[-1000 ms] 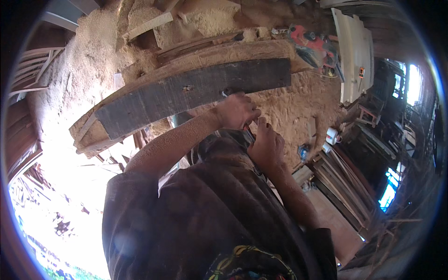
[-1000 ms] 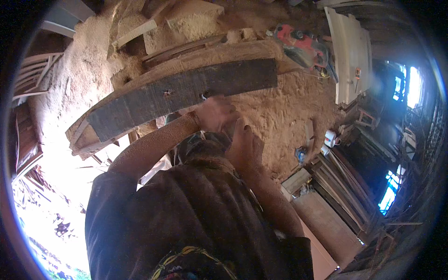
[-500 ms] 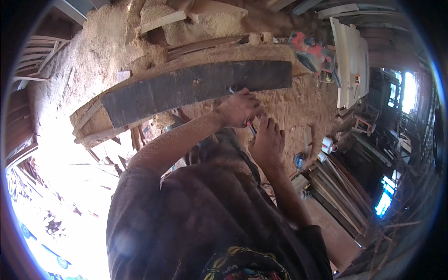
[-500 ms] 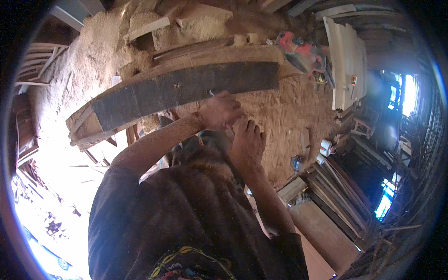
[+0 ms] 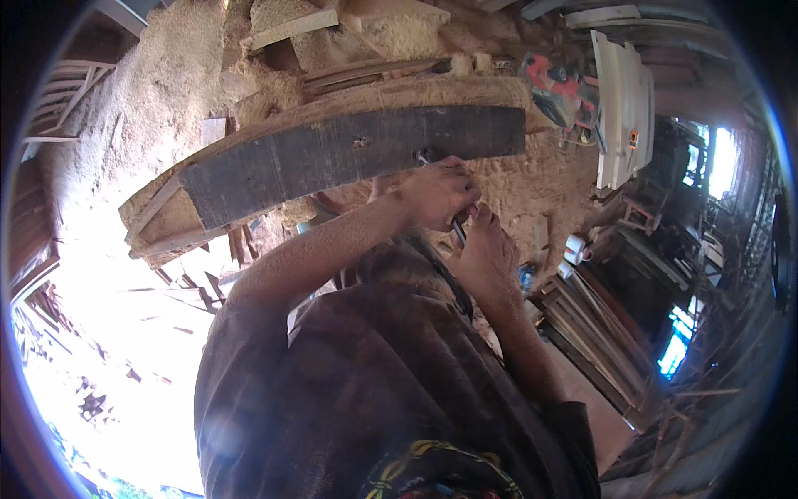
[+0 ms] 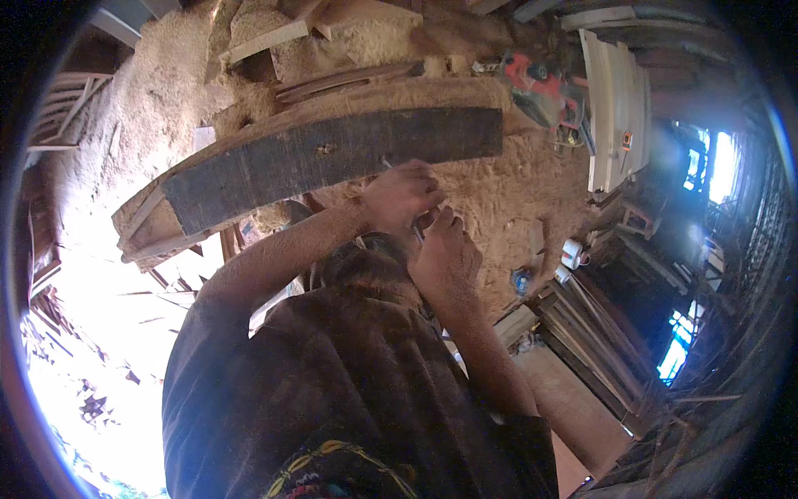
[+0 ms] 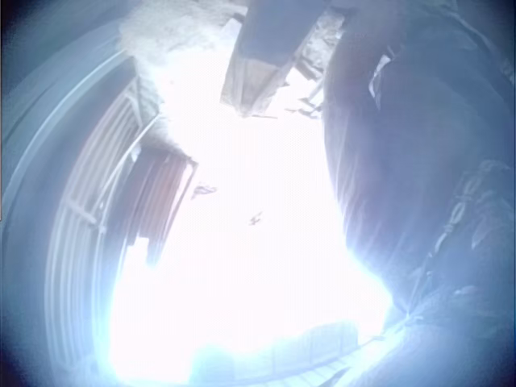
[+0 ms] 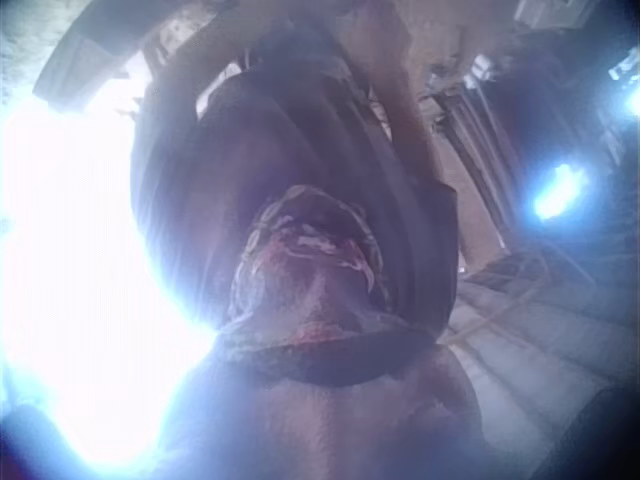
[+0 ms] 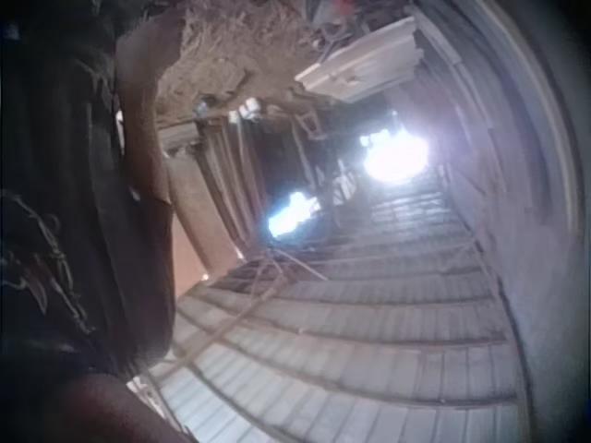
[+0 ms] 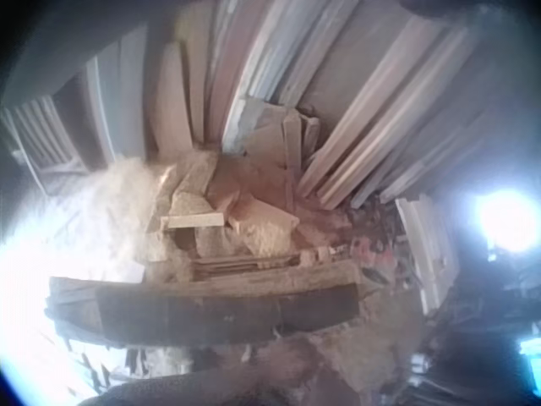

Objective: The person uses pliers to pull nails from a wooden plank and then uses a hammer to drive the nails flush with the wood surface. The plank is held on a workbench while the person alternates between tools to complete the removal and flattening process.

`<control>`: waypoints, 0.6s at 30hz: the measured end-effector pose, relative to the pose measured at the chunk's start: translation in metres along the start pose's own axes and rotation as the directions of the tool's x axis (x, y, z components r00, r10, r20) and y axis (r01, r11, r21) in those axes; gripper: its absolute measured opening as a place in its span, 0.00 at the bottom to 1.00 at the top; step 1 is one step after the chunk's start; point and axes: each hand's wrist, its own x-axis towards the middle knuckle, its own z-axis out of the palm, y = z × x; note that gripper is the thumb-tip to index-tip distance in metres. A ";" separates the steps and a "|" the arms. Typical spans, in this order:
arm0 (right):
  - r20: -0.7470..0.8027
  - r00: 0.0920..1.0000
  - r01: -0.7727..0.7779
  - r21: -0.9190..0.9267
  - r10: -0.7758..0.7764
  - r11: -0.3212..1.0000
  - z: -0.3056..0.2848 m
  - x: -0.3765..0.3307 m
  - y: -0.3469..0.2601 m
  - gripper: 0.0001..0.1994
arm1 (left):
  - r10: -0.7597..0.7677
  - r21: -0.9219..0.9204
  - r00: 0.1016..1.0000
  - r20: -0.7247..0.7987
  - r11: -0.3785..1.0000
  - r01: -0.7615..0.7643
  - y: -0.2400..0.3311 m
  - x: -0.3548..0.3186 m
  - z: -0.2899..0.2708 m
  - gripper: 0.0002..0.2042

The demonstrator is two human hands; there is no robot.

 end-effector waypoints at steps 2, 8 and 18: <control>0.086 0.994 -0.062 -0.010 0.063 0.998 -0.003 0.009 0.004 0.30 | 0.006 -0.018 0.998 0.065 1.000 -0.005 -0.005 0.006 0.004 0.20; 0.084 0.996 -0.025 0.121 0.015 0.992 0.006 0.017 0.030 0.26 | 0.060 0.122 0.998 -0.001 0.991 -0.060 -0.012 0.008 0.036 0.12; -0.064 0.997 0.059 0.147 -0.050 0.987 0.047 0.032 0.043 0.28 | 0.057 0.186 0.997 0.056 0.980 -0.067 -0.019 0.006 0.036 0.10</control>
